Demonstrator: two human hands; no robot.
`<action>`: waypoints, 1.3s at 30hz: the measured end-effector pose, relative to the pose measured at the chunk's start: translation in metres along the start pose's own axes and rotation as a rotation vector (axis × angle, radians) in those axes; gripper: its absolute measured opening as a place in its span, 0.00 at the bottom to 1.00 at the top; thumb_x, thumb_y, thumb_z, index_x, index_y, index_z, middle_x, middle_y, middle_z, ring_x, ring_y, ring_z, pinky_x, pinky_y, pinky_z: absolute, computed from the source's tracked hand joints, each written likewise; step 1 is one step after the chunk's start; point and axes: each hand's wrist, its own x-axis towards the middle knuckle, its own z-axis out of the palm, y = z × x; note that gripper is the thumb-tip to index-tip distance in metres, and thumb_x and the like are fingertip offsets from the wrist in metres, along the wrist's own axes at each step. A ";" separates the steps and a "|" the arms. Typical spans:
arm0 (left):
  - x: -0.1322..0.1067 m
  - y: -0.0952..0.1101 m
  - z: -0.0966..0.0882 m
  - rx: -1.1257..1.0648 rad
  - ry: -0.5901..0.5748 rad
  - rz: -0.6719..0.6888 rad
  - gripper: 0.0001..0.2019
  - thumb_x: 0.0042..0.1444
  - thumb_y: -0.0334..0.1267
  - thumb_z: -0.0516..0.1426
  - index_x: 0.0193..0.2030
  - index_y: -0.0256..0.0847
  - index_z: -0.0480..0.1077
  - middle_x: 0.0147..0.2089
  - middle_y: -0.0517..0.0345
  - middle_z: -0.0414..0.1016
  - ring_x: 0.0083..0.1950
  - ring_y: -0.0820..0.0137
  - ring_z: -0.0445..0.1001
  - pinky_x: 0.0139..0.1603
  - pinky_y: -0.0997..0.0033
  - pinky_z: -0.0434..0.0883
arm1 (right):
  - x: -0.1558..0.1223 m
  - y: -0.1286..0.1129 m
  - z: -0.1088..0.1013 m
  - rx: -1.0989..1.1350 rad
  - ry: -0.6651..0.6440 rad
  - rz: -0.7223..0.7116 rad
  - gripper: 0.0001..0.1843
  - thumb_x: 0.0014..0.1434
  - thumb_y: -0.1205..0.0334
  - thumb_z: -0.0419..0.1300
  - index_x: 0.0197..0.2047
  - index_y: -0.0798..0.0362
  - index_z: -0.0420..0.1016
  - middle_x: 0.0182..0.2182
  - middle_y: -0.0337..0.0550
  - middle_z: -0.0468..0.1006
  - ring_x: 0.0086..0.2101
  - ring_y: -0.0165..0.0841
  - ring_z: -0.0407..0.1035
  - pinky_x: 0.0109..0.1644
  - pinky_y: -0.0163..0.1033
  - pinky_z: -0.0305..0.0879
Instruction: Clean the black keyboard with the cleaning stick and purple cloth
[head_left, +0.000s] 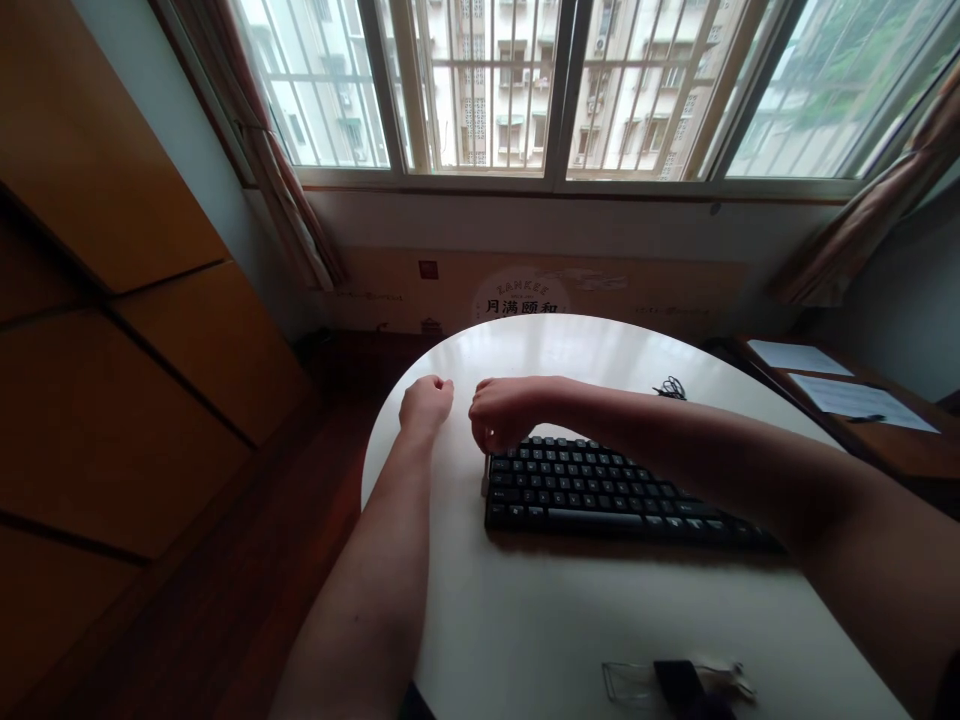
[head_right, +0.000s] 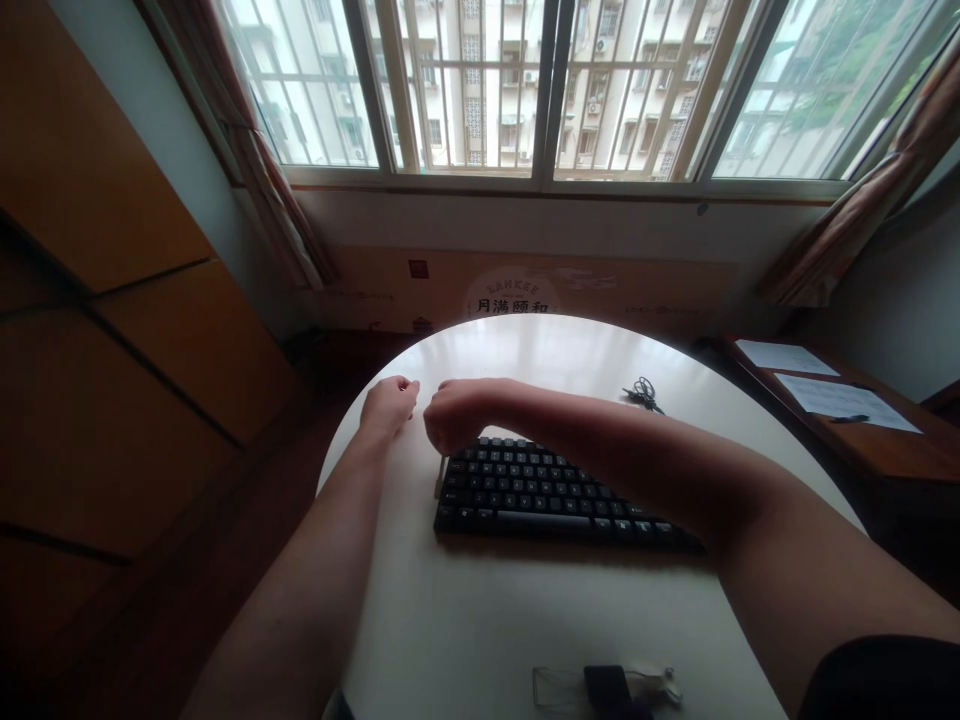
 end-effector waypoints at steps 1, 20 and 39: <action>0.000 0.000 0.000 0.003 0.000 -0.001 0.13 0.57 0.49 0.54 0.35 0.43 0.73 0.36 0.50 0.79 0.34 0.63 0.75 0.28 0.70 0.62 | -0.001 0.007 -0.001 0.004 -0.003 0.030 0.13 0.52 0.65 0.56 0.32 0.49 0.83 0.27 0.39 0.80 0.30 0.32 0.64 0.46 0.40 0.53; -0.016 0.021 0.000 -0.007 -0.145 0.385 0.15 0.59 0.49 0.53 0.35 0.41 0.74 0.33 0.53 0.78 0.30 0.68 0.73 0.31 0.71 0.64 | -0.112 -0.078 0.013 -0.046 0.298 0.334 0.28 0.59 0.75 0.50 0.60 0.47 0.68 0.35 0.45 0.74 0.31 0.30 0.64 0.32 0.35 0.52; -0.059 0.058 0.035 0.044 -0.354 0.831 0.15 0.59 0.46 0.52 0.36 0.41 0.77 0.34 0.57 0.79 0.35 0.67 0.73 0.33 0.71 0.64 | -0.129 -0.142 0.084 0.055 0.273 0.458 0.29 0.61 0.74 0.51 0.64 0.48 0.62 0.35 0.43 0.70 0.29 0.29 0.63 0.30 0.35 0.53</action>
